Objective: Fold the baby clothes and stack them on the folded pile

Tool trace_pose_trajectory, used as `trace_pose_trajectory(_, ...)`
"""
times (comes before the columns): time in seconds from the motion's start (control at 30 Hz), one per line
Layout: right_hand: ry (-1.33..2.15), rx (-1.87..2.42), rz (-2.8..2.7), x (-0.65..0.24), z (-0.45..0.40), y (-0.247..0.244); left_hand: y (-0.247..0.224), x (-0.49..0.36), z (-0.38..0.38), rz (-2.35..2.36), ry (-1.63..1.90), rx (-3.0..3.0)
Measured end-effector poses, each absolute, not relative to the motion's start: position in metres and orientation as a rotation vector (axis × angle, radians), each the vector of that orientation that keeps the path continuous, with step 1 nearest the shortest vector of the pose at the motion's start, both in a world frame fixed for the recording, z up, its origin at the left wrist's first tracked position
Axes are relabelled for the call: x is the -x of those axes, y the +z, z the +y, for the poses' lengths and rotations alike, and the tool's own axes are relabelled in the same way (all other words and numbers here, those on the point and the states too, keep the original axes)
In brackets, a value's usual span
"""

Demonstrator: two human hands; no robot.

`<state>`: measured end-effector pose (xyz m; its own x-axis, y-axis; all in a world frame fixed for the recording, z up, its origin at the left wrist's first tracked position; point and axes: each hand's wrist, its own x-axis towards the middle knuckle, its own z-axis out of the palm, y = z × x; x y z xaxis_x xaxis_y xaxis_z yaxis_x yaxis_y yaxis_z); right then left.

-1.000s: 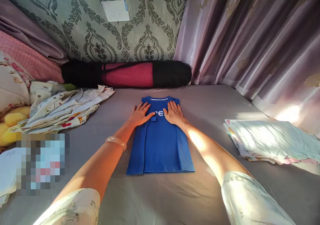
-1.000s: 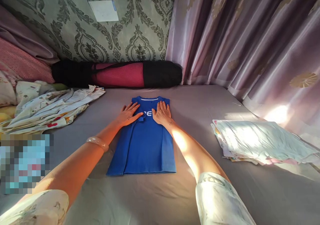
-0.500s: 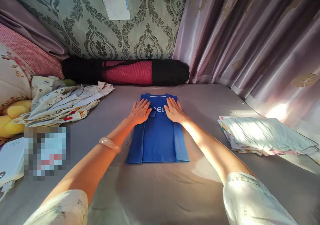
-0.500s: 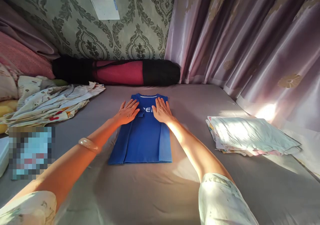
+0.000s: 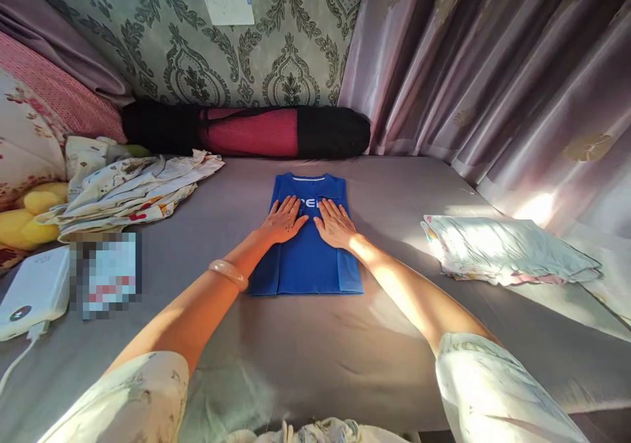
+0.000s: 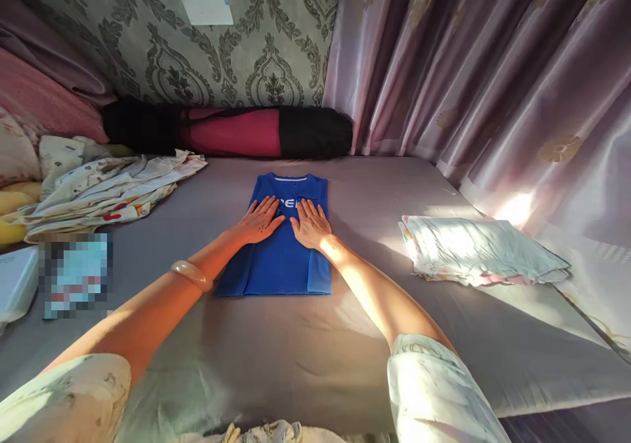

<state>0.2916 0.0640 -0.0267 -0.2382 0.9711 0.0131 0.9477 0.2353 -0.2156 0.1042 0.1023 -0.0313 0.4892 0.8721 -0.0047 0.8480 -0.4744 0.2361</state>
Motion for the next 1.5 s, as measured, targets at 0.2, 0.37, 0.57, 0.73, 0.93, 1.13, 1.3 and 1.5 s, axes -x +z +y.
trace_pose_trajectory(0.2,0.288,1.845,-2.240,-0.300,0.038,-0.007,-0.015,-0.084,0.073,1.537,0.311,-2.448)
trace_pose_trajectory(0.37,0.313,1.909,-2.335,-0.315,-0.013,0.001,-0.001,-0.047,0.019,1.437,0.125,-2.462)
trace_pose_trajectory(0.57,0.267,1.931,-2.367,-0.312,-0.057,-0.004,0.001,-0.034,-0.028,1.341,0.099,-2.452)
trace_pose_trajectory(0.73,0.204,1.927,-2.380,-0.302,-0.070,-0.014,-0.018,-0.044,-0.035,1.339,0.160,-2.465)
trace_pose_trajectory(0.93,0.178,1.922,-2.374,-0.301,-0.070,-0.020,-0.020,-0.048,-0.034,1.330,0.099,-2.459)
trace_pose_trajectory(1.13,0.216,1.916,-2.337,-0.298,-0.078,-0.010,0.002,-0.055,-0.053,1.264,0.254,-2.619)
trace_pose_trajectory(1.3,0.072,1.761,-2.466,-0.286,-0.100,0.001,0.007,-0.060,-0.064,1.104,0.345,-2.754)
trace_pose_trajectory(1.5,0.141,1.490,-2.524,-0.269,-0.106,0.006,0.001,-0.066,-0.067,0.947,0.298,-2.978)
